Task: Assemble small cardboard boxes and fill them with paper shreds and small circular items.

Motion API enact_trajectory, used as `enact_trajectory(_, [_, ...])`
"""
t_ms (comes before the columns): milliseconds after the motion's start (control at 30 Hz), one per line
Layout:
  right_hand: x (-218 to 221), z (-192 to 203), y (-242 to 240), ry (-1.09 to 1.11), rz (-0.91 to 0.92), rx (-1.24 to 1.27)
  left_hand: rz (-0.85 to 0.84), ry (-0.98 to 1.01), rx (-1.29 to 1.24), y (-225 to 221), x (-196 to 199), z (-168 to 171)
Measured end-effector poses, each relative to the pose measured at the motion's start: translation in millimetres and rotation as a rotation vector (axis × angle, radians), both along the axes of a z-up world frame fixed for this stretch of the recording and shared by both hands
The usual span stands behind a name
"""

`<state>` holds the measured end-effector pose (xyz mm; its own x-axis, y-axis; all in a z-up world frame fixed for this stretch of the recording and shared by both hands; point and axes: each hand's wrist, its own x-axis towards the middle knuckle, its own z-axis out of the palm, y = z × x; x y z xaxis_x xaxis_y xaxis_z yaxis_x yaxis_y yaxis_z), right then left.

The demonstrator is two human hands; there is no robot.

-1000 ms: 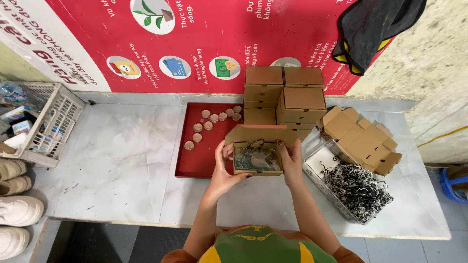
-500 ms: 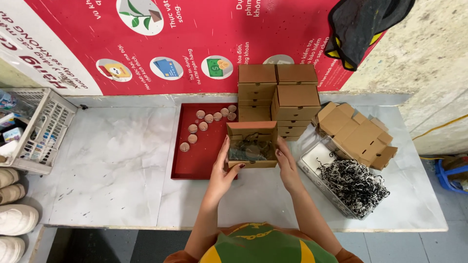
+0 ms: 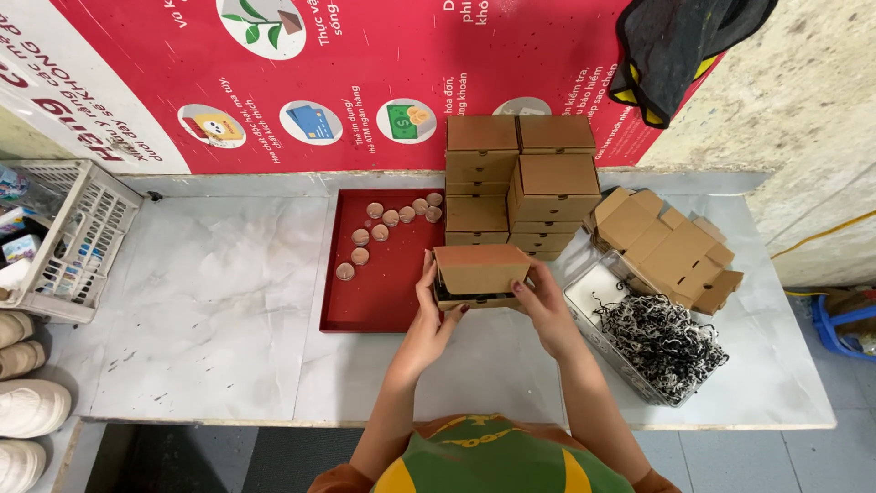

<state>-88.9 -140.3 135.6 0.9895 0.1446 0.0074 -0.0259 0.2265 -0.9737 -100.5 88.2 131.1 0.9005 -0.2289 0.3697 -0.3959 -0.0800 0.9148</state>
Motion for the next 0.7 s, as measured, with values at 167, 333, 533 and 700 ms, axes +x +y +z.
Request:
enact_trajectory(167, [-6.8,19.1,13.9,-0.186,0.046,-0.063,-0.014,0.142,-0.055,4.0,-3.4,18.0])
enact_trajectory(333, [-1.4,-21.5,10.8,-0.133,-0.027,-0.076,0.093,0.048,-0.086,-1.4,5.9,-17.2])
enact_trajectory(533, [-1.3,-38.4,23.7,-0.165,-0.114,0.098,0.085,0.095,-0.296,-13.3,15.1,-49.1])
enact_trajectory(700, [-1.0,-18.3,39.1,0.064,-0.156,0.075,0.152,0.098,-0.357,-20.5,38.3,-73.4])
